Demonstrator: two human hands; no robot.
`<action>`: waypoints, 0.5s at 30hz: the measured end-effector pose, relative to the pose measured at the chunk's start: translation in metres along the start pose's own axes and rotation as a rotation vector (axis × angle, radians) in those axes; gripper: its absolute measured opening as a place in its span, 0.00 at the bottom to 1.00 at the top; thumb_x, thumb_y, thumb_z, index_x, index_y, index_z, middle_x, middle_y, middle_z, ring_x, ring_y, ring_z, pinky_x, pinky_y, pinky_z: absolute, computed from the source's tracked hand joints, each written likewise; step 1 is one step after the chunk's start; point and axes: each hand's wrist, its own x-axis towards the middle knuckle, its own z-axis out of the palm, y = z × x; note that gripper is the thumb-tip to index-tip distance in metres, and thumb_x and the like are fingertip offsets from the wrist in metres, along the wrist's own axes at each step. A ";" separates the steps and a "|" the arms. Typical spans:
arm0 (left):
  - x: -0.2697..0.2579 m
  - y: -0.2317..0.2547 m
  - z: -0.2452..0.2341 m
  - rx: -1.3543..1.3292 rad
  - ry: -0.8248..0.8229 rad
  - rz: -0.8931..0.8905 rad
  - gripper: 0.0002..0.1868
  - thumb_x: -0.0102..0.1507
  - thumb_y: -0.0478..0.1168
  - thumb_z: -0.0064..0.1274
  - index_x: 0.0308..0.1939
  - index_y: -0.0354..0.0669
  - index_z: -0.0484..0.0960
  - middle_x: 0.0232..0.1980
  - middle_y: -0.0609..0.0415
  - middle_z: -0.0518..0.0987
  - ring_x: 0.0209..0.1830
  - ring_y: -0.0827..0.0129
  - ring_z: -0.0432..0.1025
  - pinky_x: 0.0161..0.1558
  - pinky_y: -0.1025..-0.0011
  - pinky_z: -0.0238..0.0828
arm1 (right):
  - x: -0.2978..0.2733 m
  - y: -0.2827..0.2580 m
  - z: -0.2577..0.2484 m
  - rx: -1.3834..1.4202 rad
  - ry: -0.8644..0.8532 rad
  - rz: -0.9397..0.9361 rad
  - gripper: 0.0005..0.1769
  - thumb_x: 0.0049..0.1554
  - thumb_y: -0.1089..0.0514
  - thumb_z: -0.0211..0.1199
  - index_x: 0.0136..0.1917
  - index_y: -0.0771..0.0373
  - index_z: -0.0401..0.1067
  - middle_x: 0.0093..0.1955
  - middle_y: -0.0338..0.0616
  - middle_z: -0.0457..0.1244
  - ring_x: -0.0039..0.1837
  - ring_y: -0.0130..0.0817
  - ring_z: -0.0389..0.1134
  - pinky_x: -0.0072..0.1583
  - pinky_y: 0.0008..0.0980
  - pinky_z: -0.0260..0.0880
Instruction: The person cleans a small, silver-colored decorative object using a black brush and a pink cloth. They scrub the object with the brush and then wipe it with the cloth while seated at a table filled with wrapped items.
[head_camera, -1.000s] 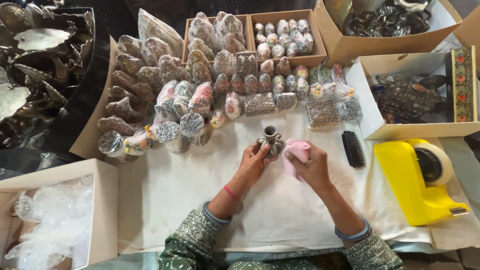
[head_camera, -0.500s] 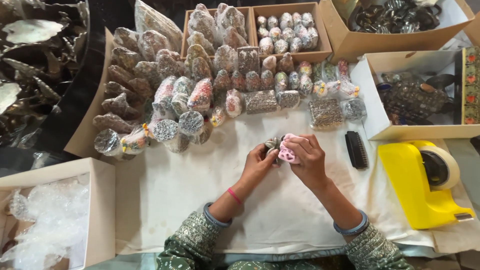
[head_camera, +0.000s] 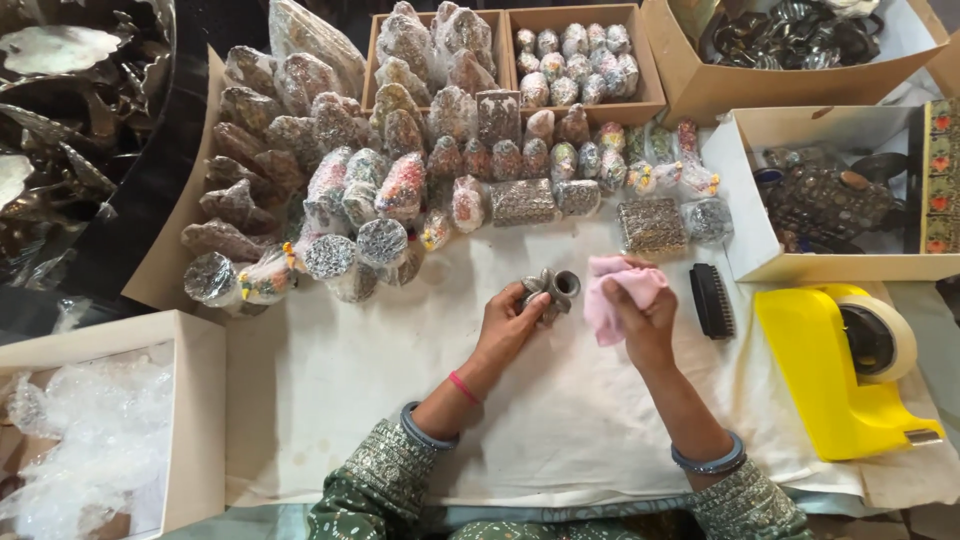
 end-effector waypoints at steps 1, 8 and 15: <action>0.002 -0.006 0.000 -0.001 -0.005 0.001 0.15 0.70 0.37 0.58 0.57 0.29 0.82 0.52 0.51 0.77 0.40 0.77 0.74 0.38 0.77 0.73 | 0.001 0.008 -0.003 -0.002 0.004 -0.003 0.11 0.57 0.64 0.66 0.54 0.66 0.74 0.55 0.40 0.68 0.52 0.26 0.71 0.52 0.25 0.74; -0.002 0.027 0.010 -0.085 -0.127 -0.131 0.17 0.67 0.38 0.58 0.57 0.33 0.76 0.45 0.53 0.80 0.39 0.77 0.75 0.36 0.76 0.77 | -0.005 0.012 0.002 -0.323 -0.177 -0.130 0.07 0.60 0.64 0.65 0.51 0.70 0.75 0.52 0.41 0.69 0.53 0.27 0.69 0.55 0.25 0.71; 0.009 -0.007 -0.006 -0.338 -0.006 -0.253 0.16 0.69 0.39 0.56 0.57 0.31 0.80 0.46 0.53 0.83 0.41 0.75 0.77 0.37 0.77 0.74 | 0.002 0.036 -0.014 0.041 0.112 0.111 0.10 0.64 0.62 0.63 0.57 0.68 0.72 0.49 0.40 0.68 0.47 0.24 0.69 0.47 0.26 0.72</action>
